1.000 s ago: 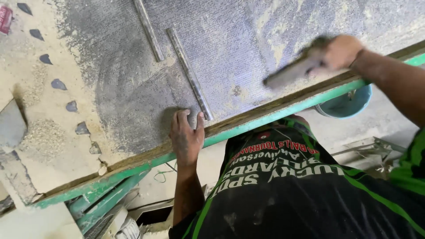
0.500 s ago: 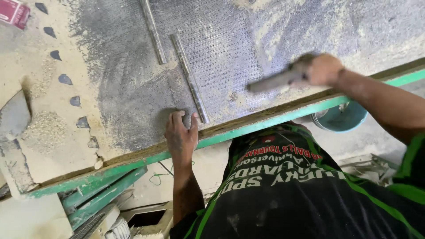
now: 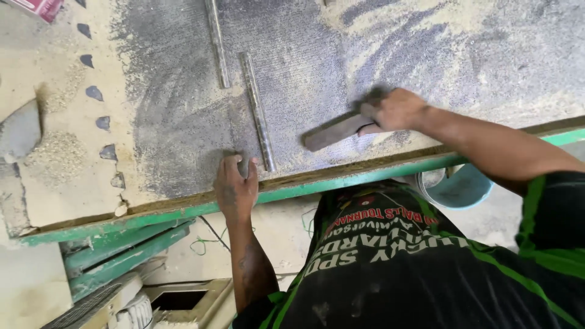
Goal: Manually clearing and sorting fine grain or material on a mesh shaker screen using a handheld scraper.
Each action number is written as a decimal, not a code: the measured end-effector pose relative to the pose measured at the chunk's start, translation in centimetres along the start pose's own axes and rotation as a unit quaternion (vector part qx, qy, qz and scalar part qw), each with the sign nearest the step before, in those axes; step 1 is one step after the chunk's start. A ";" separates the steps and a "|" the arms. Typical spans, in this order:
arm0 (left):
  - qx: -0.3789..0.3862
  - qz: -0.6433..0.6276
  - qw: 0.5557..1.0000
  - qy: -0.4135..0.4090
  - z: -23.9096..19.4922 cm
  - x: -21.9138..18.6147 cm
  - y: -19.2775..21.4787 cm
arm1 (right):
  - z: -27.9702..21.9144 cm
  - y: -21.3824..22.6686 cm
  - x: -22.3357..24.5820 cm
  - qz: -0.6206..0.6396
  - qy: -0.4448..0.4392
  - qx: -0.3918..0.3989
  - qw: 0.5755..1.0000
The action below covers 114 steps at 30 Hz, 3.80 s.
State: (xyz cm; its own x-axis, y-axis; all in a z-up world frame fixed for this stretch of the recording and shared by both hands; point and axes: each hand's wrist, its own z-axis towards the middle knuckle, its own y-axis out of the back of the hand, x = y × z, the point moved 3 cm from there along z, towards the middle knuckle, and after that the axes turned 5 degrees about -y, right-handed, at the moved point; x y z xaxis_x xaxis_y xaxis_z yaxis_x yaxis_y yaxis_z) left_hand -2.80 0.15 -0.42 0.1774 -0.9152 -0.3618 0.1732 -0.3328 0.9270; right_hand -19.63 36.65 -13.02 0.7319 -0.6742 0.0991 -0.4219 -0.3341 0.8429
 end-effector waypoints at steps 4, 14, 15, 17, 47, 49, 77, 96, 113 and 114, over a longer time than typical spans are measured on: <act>-0.035 -0.014 0.999 -0.019 0.1 0.3 -0.2 | 1.5 -0.6 -10.0 0.094 -0.111 -0.109 0.983; -0.072 0.040 0.997 -0.013 0.2 -0.3 -0.6 | -4.3 -1.3 -15.5 0.151 -0.290 -0.050 0.944; -0.080 0.054 0.995 -0.011 0.4 -0.7 -0.5 | -4.1 -1.5 -11.6 0.071 -0.179 0.028 0.981; -0.051 0.061 0.997 -0.004 0.1 -0.5 -0.7 | -4.9 -1.9 -7.0 0.005 -0.075 0.072 0.995; 0.161 -0.051 0.954 -0.249 7.0 -21.1 -14.6 | -11.3 -3.6 -5.8 0.260 0.013 -0.131 0.957; 0.111 -0.040 0.958 -0.261 6.9 -20.3 -14.5 | -10.5 -3.2 -5.0 0.228 0.130 -0.317 0.911; 0.207 -0.065 0.878 -0.426 7.5 -19.2 -14.2 | -13.4 -13.3 -16.3 0.013 -0.189 0.128 0.973; 0.204 -0.112 0.887 -0.400 7.5 -13.0 -9.5 | -9.8 -6.3 -6.5 0.037 -0.209 0.104 0.972; 0.176 -0.110 0.920 -0.331 5.9 -8.6 -6.4 | -5.4 -2.9 0.3 0.155 -0.109 -0.071 0.979; 0.164 -0.091 0.926 -0.329 5.6 -8.4 -5.9 | -4.6 -3.2 0.0 0.184 -0.107 -0.108 0.971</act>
State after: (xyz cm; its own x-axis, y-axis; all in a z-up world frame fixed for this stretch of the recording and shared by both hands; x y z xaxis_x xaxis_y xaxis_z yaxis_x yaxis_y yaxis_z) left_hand -10.77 8.53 -2.25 -0.4729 -0.7418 -0.4756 -0.1801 -0.4470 0.8762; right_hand -15.82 40.75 -13.35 0.4151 -0.8513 0.3210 -0.4941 0.0853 0.8652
